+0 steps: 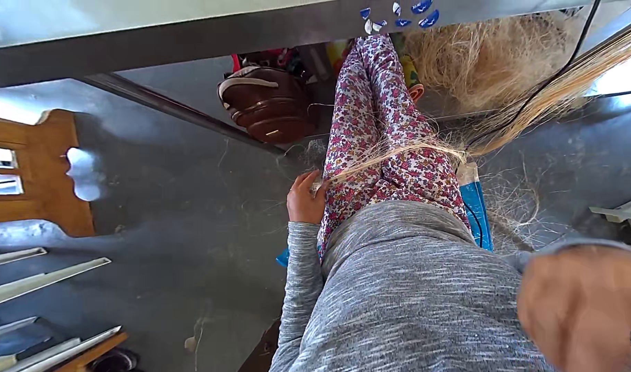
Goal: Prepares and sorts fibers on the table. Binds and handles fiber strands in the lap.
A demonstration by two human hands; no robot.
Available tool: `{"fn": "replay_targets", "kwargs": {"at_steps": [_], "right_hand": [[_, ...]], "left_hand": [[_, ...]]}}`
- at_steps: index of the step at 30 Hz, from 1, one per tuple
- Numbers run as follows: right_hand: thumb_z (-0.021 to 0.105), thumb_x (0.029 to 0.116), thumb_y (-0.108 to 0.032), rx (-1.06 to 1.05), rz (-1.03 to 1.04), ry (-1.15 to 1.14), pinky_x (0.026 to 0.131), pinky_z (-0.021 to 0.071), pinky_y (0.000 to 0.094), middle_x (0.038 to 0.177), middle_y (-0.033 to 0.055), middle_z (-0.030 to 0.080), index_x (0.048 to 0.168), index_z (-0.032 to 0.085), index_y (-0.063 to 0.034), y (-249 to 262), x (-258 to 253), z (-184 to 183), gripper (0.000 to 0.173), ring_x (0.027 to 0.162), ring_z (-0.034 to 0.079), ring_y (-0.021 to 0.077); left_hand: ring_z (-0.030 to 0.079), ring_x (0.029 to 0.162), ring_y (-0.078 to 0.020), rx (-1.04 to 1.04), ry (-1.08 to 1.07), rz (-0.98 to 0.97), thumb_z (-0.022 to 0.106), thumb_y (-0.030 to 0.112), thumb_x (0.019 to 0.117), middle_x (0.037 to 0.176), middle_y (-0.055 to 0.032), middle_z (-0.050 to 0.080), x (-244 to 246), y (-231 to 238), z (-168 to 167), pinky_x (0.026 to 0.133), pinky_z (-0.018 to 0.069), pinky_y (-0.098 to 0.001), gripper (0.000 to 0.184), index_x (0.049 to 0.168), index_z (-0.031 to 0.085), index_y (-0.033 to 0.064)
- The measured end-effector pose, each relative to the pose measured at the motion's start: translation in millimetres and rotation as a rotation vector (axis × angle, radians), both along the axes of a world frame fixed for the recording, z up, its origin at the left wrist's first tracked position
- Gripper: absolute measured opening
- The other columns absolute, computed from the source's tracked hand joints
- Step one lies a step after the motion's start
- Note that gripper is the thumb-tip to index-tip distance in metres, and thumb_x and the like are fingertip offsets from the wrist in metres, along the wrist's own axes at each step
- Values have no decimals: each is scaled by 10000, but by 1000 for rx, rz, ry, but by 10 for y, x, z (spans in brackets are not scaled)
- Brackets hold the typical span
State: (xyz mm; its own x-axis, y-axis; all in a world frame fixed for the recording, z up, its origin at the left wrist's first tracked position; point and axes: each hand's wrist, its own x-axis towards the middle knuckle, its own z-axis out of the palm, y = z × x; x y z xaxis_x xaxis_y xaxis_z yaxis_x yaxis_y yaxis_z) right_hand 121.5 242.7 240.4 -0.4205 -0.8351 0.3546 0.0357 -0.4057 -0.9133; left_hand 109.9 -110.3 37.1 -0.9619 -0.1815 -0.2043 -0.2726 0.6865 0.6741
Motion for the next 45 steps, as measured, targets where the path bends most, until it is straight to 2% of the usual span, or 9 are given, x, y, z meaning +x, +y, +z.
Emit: {"fn": "replay_targets", "kwargs": {"at_steps": [5, 10, 15, 21, 24, 27, 33, 41, 45], "right_hand": [[709, 863, -154, 505, -811, 350, 886, 591, 341, 1171, 91, 721, 1198, 690, -5, -2, -661, -977, 367, 1058, 688, 157], [684, 760, 74, 1093, -877, 471, 1176, 357, 590, 1444, 269, 558, 1483, 528, -27, -196, -957, -1859, 747, 1408, 445, 487], [628, 943, -16, 1105, -1021, 537, 904, 546, 574, 1061, 262, 713, 1068, 761, 44, -226, -954, -2084, 193, 1003, 696, 434], [679, 932, -35, 860, -1070, 99, 824, 596, 299, 1000, 120, 734, 1075, 715, 67, 500, -757, -1634, 179, 836, 694, 107], [660, 913, -10, 623, -1156, -25, 694, 594, 205, 921, -70, 737, 1051, 717, -41, 895, -663, -1523, 152, 734, 669, -9], [653, 917, 14, 770, -1204, -109, 647, 583, 192, 842, -69, 709, 1048, 694, -16, 1131, -632, -1559, 140, 665, 646, -18], [693, 990, -180, 1668, -1140, -72, 1049, 363, 729, 1276, 366, 612, 1349, 630, 29, 1207, -698, -1710, 420, 1221, 557, 561], [648, 988, -106, 933, -1483, 539, 950, 559, 445, 1082, 259, 727, 1091, 738, 69, 675, -631, -1566, 222, 1019, 710, 353], [689, 954, -107, 669, -1367, 761, 1012, 523, 453, 1030, 216, 747, 996, 757, 46, 221, -646, -1434, 172, 1091, 690, 354]], "left_hand": [[476, 1408, -436, 18, -106, -130, 525, -138, 904, 1489, -270, 518, -36, -22, -120, 1165, 348, -616, 596, 1490, 490, -31], [536, 1321, -488, -105, -205, -128, 568, -96, 921, 1374, -295, 599, -118, -40, -166, 1124, 366, -649, 575, 1484, 515, 7], [653, 1139, -479, -97, -133, -93, 594, 16, 995, 1179, -299, 690, -84, -70, 25, 1015, 455, -661, 291, 1265, 670, -61], [668, 705, -7, 570, 124, -118, 677, -34, 884, 867, -3, 721, -68, -13, 449, 699, 593, -208, 235, 1119, 676, -47], [655, 648, 8, 816, 37, -192, 646, -56, 874, 814, 69, 725, -182, 123, 594, 616, 579, -180, 175, 1021, 696, 27], [660, 697, -1, 813, -115, -285, 643, -53, 877, 829, 43, 722, -384, 321, 512, 675, 579, -205, 167, 1027, 693, 0], [705, 774, -100, 767, -425, -264, 634, -136, 898, 929, -91, 735, -671, 600, 91, 763, 597, -278, 273, 1160, 662, -67], [691, 778, -41, 834, -286, -157, 656, -174, 837, 922, -52, 744, -590, 607, 57, 759, 585, -228, 321, 1136, 672, -59], [710, 776, -40, 871, -220, -119, 685, -180, 808, 899, -34, 755, -550, 642, 69, 763, 599, -227, 312, 1091, 685, -50]]}}
